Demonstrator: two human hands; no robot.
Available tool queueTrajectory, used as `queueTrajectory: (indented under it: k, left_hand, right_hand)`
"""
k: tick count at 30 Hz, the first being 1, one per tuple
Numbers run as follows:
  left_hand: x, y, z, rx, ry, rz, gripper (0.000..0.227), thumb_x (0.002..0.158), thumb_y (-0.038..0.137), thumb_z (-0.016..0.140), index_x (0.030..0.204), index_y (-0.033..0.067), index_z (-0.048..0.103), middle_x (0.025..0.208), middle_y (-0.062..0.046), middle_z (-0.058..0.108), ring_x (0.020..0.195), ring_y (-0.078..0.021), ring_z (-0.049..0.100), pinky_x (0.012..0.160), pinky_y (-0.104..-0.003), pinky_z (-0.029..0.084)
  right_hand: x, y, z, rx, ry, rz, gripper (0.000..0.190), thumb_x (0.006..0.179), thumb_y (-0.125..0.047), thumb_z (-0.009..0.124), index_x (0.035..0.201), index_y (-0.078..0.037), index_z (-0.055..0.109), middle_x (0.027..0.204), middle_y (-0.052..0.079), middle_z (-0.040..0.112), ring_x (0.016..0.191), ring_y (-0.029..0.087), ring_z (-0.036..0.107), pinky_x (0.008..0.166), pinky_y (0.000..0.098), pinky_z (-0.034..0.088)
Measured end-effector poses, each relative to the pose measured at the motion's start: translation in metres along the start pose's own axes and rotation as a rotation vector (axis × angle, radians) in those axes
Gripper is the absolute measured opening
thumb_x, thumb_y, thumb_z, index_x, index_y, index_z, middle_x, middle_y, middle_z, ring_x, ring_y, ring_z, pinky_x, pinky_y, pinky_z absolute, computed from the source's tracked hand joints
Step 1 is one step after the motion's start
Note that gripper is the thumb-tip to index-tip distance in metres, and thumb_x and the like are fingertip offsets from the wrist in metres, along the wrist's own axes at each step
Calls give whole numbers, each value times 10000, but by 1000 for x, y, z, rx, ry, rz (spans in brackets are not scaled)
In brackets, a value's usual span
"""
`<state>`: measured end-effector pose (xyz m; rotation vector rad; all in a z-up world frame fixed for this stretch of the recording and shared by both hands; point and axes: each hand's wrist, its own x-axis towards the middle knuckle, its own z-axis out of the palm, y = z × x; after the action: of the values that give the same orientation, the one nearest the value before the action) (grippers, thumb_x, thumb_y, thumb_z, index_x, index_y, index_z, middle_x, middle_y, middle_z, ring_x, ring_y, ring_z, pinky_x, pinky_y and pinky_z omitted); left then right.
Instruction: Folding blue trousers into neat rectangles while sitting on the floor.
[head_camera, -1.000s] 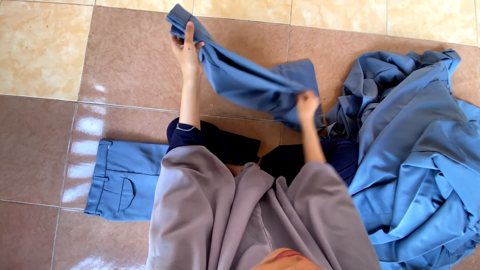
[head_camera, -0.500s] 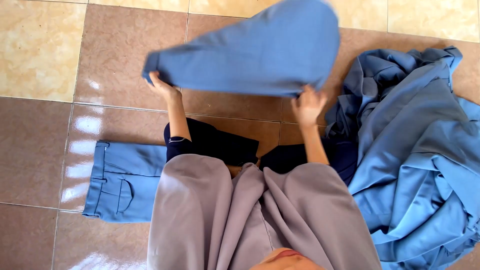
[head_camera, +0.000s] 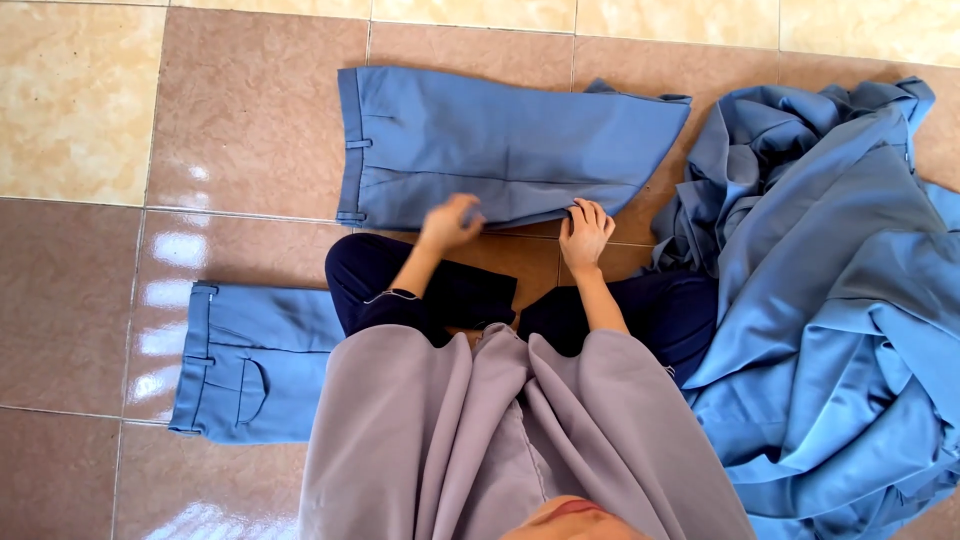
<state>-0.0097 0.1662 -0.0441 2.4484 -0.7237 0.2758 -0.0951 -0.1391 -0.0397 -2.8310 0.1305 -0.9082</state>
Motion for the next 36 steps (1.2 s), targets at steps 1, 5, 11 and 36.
queueTrajectory:
  k: [1, 5, 11, 36]
  left_hand:
    - [-9, 17, 12, -1, -2, 0, 360, 870, 450, 685, 1177, 268, 641, 1110, 2, 710, 821, -270, 740, 755, -402, 583]
    - [-15, 62, 44, -65, -384, -114, 617, 920, 329, 654, 1478, 330, 392, 1516, -157, 414, 868, -476, 726, 774, -519, 640]
    - [16, 71, 50, -351, -149, -418, 666, 867, -17, 610, 1457, 139, 342, 1392, -251, 455, 1282, -467, 562, 1043, -527, 549]
    - [136, 175, -201, -425, 675, 123, 467, 942, -152, 540, 1321, 90, 668, 1549, -132, 466, 1461, -315, 502, 1280, -419, 424]
  right_hand:
    - [-2, -2, 0, -1, -2, 1, 229, 786, -190, 763, 997, -224, 680, 1201, -73, 659, 1228, 157, 538, 1002, 400, 332]
    - [2, -12, -5, 71, 98, -113, 199, 800, -154, 720, 995, -183, 693, 1228, -32, 687, 1200, 185, 591, 984, 391, 373]
    - [7, -27, -10, 100, 284, -168, 74, 881, -180, 647, 945, -164, 680, 1217, -11, 715, 1140, 187, 650, 955, 380, 398]
    - [76, -23, -40, 483, 394, 1331, 389, 861, -312, 658, 1248, -322, 694, 1334, -8, 719, 1200, 294, 701, 1034, 457, 506]
